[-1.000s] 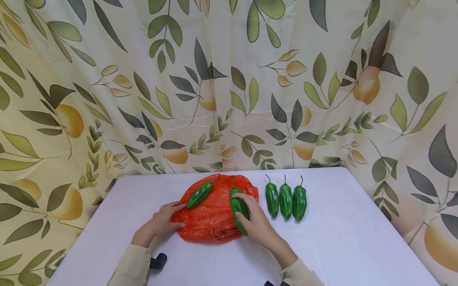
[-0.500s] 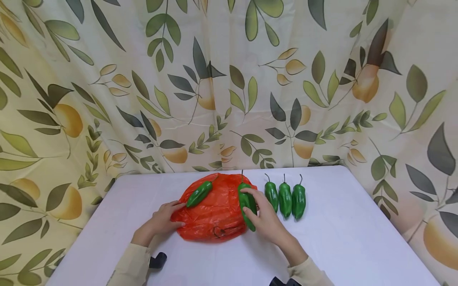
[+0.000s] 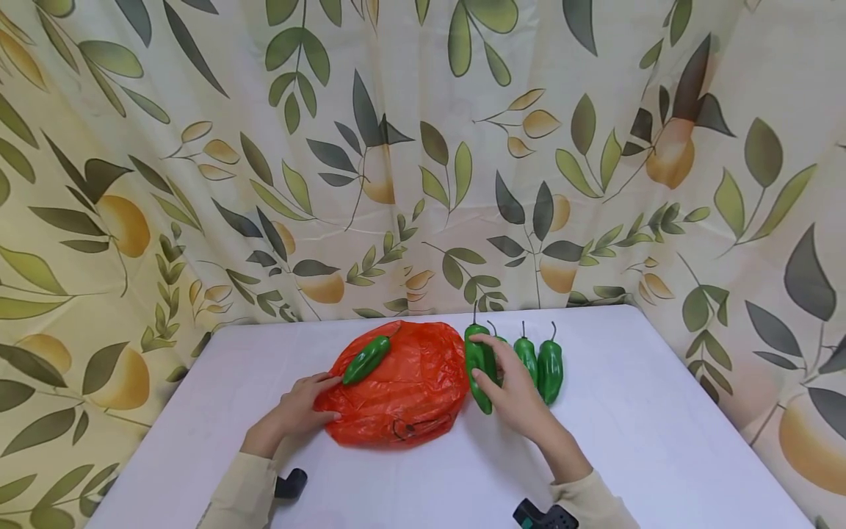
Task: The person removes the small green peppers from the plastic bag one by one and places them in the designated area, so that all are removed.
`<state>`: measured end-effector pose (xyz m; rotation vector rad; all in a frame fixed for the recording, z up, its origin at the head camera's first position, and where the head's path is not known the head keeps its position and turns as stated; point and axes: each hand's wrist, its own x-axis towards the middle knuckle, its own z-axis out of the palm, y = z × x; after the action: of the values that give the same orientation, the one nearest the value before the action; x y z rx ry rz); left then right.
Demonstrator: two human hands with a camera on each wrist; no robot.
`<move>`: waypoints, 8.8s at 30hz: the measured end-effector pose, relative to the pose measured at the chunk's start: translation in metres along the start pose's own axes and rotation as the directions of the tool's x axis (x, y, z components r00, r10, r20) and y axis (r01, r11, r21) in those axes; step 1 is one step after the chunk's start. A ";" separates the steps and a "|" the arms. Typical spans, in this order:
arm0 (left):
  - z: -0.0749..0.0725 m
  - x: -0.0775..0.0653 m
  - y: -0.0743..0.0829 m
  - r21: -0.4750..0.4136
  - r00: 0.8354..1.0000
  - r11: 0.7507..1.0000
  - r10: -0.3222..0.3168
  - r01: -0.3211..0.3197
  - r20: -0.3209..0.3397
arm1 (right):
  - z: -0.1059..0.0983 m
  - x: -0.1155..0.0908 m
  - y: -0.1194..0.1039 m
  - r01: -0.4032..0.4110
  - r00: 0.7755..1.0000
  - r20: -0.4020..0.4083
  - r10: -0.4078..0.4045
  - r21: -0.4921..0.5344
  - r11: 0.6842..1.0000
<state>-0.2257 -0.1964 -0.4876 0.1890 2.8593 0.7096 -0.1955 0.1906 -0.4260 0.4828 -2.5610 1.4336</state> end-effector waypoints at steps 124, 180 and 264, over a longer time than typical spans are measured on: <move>0.003 -0.002 -0.003 -0.027 1.000 0.999 -0.023 0.023 -0.003 | -0.067 0.003 0.076 -0.259 0.966 -0.090 0.244 -0.250 0.933; 0.000 0.001 0.000 -0.032 1.000 0.999 0.018 -0.018 0.000 | 0.145 0.057 -0.008 -0.306 0.899 0.381 0.218 0.188 0.933; 0.006 -0.003 -0.002 -0.048 1.000 0.999 0.005 -0.006 -0.014 | 0.120 0.033 -0.010 -0.239 0.953 0.226 0.202 0.149 0.960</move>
<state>-0.2221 -0.1960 -0.4931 0.1860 2.8523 0.7831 -0.2217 0.0768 -0.4717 0.3986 -2.7392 1.7838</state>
